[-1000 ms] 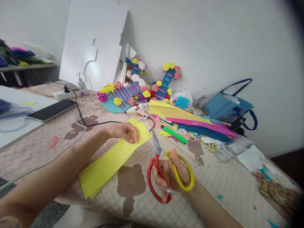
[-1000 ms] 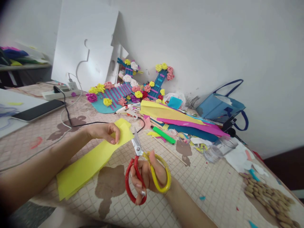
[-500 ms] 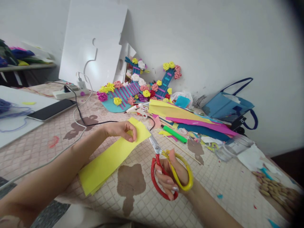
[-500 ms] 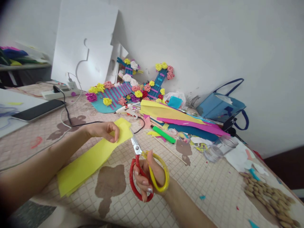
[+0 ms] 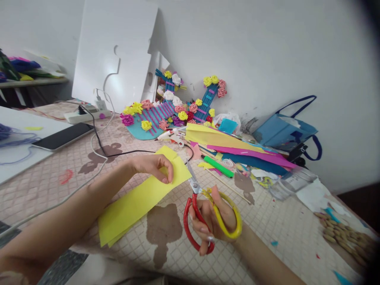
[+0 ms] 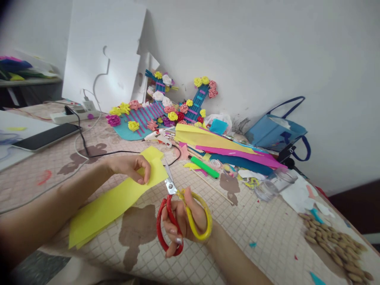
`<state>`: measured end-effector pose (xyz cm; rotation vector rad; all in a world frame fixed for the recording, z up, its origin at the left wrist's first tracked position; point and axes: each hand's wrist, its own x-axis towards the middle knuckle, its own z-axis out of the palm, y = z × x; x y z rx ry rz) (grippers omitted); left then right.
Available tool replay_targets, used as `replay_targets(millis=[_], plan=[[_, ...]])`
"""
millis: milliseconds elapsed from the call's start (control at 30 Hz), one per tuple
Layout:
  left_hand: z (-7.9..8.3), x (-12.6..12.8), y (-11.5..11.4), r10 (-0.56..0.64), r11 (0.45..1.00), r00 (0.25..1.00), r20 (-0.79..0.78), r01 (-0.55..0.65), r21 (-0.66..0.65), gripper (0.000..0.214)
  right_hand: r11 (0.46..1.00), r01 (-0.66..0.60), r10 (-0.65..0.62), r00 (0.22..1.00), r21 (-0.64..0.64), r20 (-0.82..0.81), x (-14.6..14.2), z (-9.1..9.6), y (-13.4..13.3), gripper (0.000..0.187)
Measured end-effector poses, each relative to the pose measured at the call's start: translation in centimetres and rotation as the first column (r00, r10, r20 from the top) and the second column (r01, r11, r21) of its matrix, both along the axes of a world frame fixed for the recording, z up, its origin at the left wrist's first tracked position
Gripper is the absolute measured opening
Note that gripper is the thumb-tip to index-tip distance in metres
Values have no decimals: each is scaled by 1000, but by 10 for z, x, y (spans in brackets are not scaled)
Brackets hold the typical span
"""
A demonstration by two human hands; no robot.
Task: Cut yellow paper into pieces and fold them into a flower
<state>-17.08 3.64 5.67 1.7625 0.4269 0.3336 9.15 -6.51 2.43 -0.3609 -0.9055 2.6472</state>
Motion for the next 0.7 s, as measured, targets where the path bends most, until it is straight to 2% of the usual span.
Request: replay_targets(millis=[267, 500, 700], plan=[[0, 0, 1, 5, 1000, 1000, -22, -5, 2, 13, 1000, 19, -19, 1000, -18, -9, 1, -4, 1, 82], [-1, -3, 4, 11, 1000, 1000, -19, -11, 3, 13, 998, 56, -56, 998, 38, 4, -1, -10, 3, 78], [0, -2, 3, 0, 1000, 999, -40, -1, -8, 13, 999, 44, -44, 999, -12, -3, 0, -8, 0, 81]])
